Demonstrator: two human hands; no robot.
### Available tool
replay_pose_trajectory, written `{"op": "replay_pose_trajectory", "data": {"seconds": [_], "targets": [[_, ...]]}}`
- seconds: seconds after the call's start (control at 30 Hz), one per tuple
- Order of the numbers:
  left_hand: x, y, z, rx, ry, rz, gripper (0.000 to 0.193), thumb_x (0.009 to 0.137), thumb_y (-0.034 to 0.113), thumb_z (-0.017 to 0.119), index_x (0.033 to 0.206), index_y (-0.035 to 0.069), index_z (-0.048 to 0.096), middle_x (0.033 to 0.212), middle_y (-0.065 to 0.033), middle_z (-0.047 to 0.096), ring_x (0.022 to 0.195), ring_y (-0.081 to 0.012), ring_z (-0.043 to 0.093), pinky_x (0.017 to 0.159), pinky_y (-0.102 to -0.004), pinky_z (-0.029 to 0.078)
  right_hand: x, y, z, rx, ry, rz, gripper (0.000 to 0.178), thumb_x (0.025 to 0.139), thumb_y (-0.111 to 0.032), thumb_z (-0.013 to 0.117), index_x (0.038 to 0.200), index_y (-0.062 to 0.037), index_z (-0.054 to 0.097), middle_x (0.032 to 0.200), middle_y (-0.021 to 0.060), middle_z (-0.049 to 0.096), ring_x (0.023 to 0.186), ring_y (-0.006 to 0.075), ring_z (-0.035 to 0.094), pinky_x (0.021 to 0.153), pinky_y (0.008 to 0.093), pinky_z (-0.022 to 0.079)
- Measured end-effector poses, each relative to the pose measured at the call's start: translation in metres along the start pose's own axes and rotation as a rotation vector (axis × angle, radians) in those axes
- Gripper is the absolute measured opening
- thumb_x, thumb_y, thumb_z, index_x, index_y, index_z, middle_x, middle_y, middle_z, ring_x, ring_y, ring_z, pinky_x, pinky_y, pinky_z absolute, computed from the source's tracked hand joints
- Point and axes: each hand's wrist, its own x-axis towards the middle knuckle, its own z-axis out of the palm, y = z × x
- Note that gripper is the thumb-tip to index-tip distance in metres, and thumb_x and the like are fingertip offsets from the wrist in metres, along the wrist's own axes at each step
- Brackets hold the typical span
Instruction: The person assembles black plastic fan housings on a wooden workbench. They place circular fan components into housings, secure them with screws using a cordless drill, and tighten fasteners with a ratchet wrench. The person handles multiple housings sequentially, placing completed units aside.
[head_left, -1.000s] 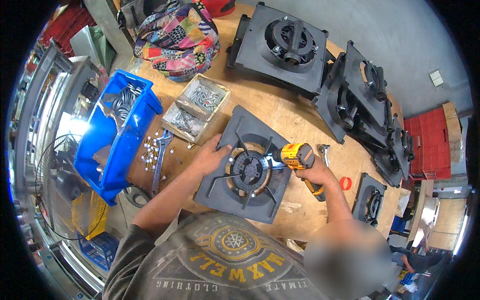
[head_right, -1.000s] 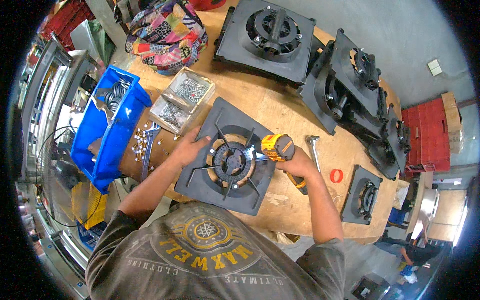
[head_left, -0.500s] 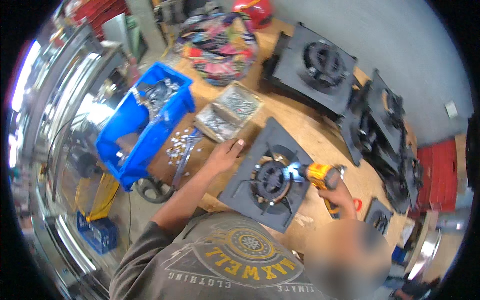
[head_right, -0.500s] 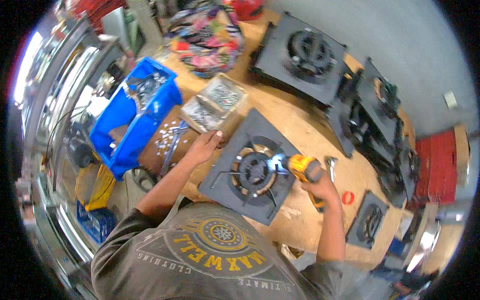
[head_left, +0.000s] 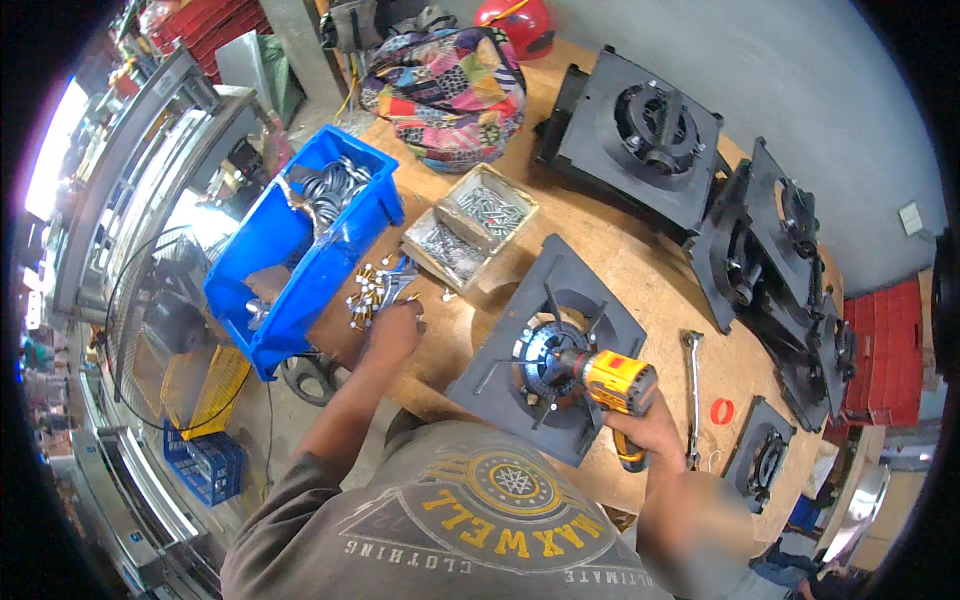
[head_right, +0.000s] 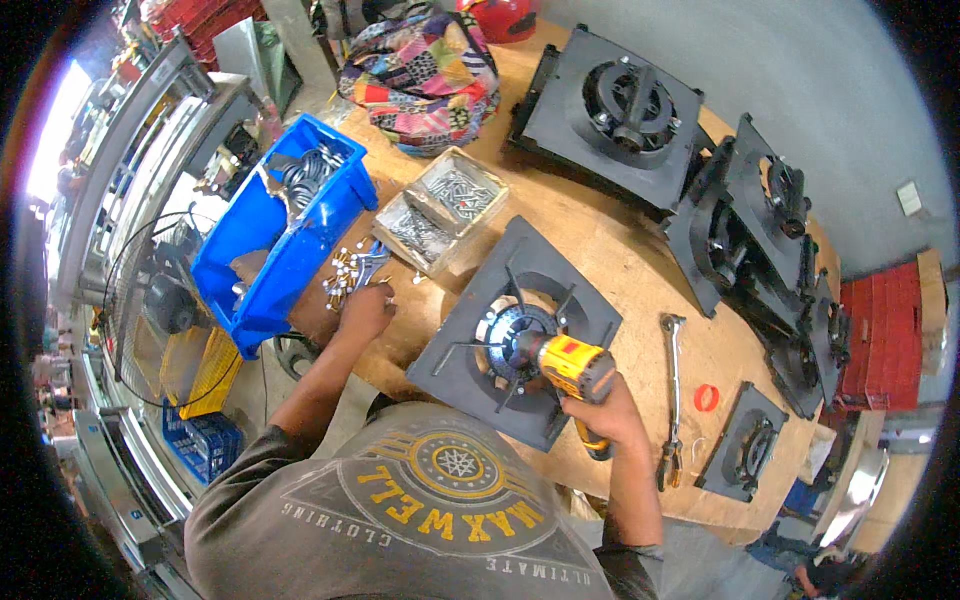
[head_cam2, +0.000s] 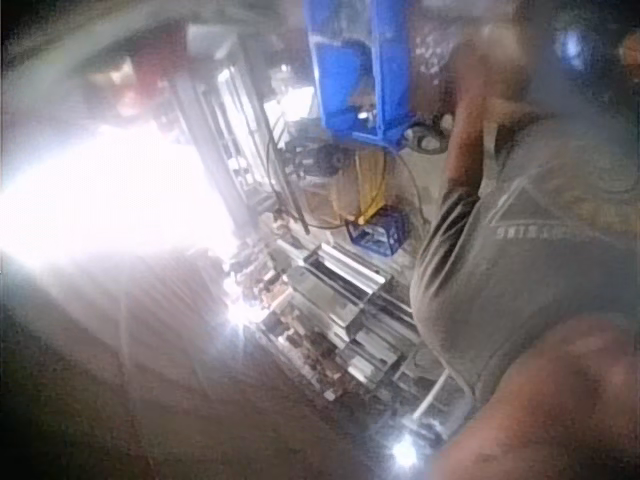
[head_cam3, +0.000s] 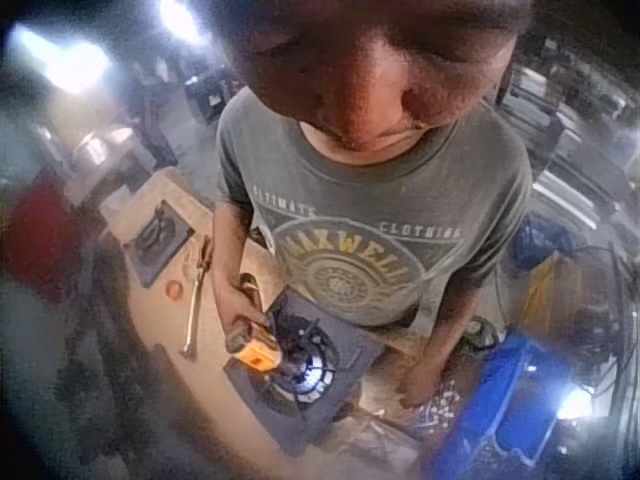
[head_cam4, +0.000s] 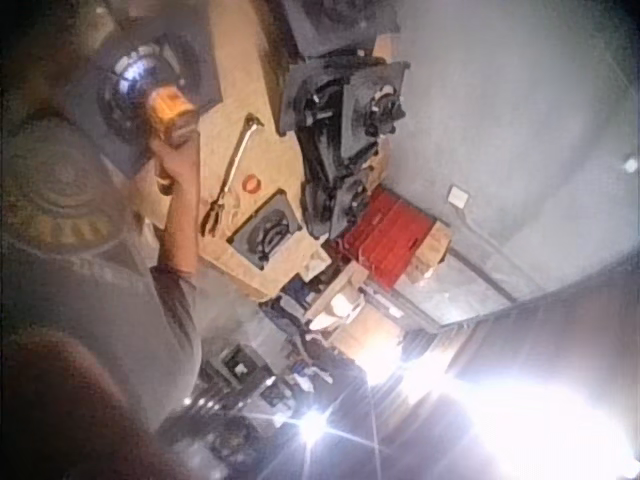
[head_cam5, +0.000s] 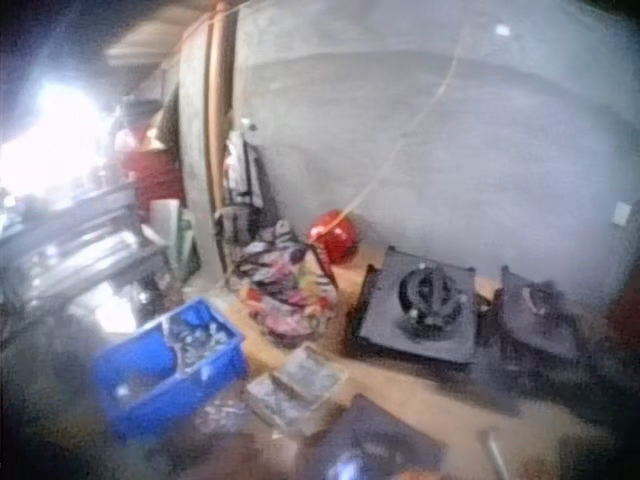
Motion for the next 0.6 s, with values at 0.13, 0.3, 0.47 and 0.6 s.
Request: {"op": "replay_pose_trajectory", "data": {"seconds": [0.13,0.3,0.47,0.6], "targets": [[-0.002,-0.005,-0.001,-0.037,0.007,0.057,0.025,0.080,0.016,0.070,0.102,0.004,0.068,0.091,-0.0229,0.068,0.088,-0.0386,0.067,0.080,-0.0466,0.052,0.007,-0.003,0.020,-0.080,0.043,0.027,0.058,0.066,-0.007,0.079,0.120,0.0008,0.058,0.111,0.0100,0.068,0.104,0.0186,0.064,0.093,0.0330,0.049],[-0.004,0.001,-0.001,-0.110,0.056,-0.003,0.024,0.078,0.010,0.068,0.102,0.005,0.068,0.095,-0.0220,0.069,0.090,-0.0376,0.067,0.081,-0.0449,0.053,0.022,-0.010,0.030,-0.063,-0.036,-0.005,0.057,0.065,-0.008,0.078,0.119,0.0004,0.061,0.112,0.0110,0.069,0.103,0.0202,0.065,0.091,0.0329,0.050],[-0.005,0.031,0.027,-0.622,-0.036,0.115,0.026,0.083,0.010,0.067,0.108,0.004,0.067,0.100,-0.0173,0.069,0.089,-0.0266,0.068,0.080,-0.0376,0.054,0.030,-0.018,0.030,-0.058,-0.038,-0.013,0.057,0.067,-0.007,0.077,0.121,-0.0007,0.060,0.113,0.0100,0.068,0.104,0.0205,0.065,0.092,0.0330,0.050],[0.010,0.068,0.070,-1.374,-0.493,-0.193,0.024,0.091,0.007,0.059,0.113,0.000,0.064,0.103,-0.0111,0.069,0.090,-0.0187,0.067,0.079,-0.0318,0.055,0.039,-0.023,0.028,-0.087,-0.052,0.006,0.057,0.067,-0.009,0.077,0.121,-0.0011,0.060,0.113,0.0102,0.068,0.105,0.0210,0.065,0.092,0.0338,0.050]]}}
